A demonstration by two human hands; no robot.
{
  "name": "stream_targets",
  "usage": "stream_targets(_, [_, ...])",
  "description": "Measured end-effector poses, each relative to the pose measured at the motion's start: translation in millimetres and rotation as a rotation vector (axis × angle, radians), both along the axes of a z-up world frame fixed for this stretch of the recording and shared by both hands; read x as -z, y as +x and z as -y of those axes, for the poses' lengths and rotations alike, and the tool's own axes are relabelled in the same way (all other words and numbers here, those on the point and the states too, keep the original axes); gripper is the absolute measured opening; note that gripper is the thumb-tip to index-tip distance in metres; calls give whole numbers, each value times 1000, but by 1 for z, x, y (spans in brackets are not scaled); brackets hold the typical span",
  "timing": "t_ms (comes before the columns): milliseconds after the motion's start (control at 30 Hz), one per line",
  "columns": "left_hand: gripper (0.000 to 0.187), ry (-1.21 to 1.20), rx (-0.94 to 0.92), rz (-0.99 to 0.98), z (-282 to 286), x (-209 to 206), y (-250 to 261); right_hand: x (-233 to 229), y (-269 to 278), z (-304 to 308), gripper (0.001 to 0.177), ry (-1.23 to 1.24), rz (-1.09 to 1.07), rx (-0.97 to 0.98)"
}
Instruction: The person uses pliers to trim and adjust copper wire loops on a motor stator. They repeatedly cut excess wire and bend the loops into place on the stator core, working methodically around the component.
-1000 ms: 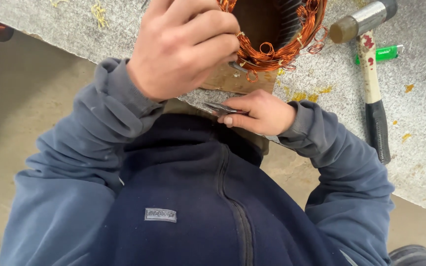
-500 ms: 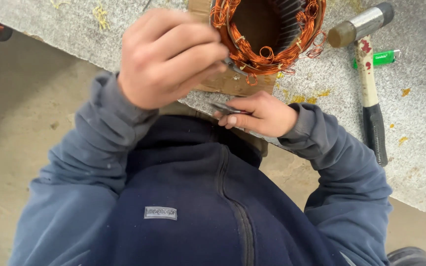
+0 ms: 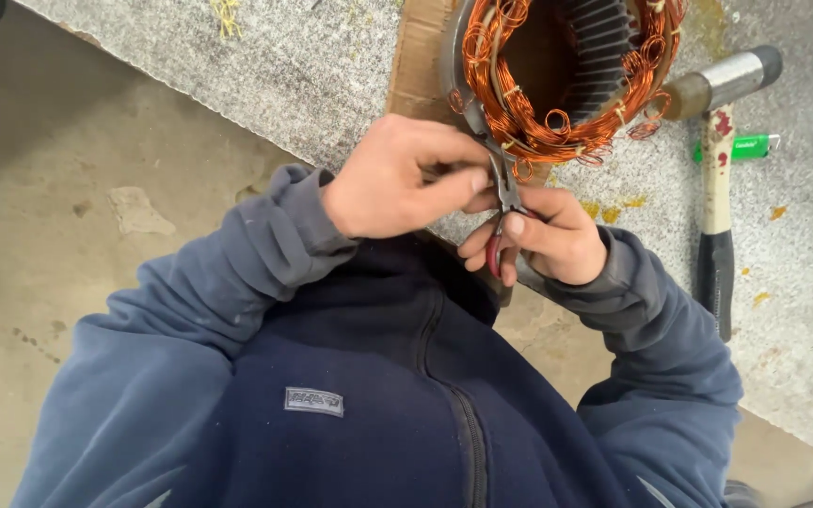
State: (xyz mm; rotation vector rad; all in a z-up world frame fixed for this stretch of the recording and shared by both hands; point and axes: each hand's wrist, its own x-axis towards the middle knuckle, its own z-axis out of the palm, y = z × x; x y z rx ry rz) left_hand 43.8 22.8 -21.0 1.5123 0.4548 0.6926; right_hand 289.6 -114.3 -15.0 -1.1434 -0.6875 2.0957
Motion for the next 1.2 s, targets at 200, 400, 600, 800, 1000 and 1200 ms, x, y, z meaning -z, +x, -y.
stream_targets(200, [20, -59, 69, -17, 3, -11, 9, -1, 5, 0, 46, -26, -33, -3])
stream_targets(400, [18, -34, 68, -50, 0, -13, 12, -4, 5, -1, 48, -49, -52, 13])
stream_targets(600, [20, -192, 82, -87, 2, -11, 13, -7, 0, -2, 49, -82, -94, 46])
stream_targets(800, [18, -323, 101, 12, 4, -6, 13, -12, -4, -2, 47, -90, -69, 67])
stream_targets(1000, [16, 352, -95, -188, -5, -13, 6, -16, 1, -17, 31, 276, 415, -65])
stream_targets(1200, [24, 1104, -328, -18, -56, 7, -16, -22, 2, -36, 16, 820, 1130, -229])
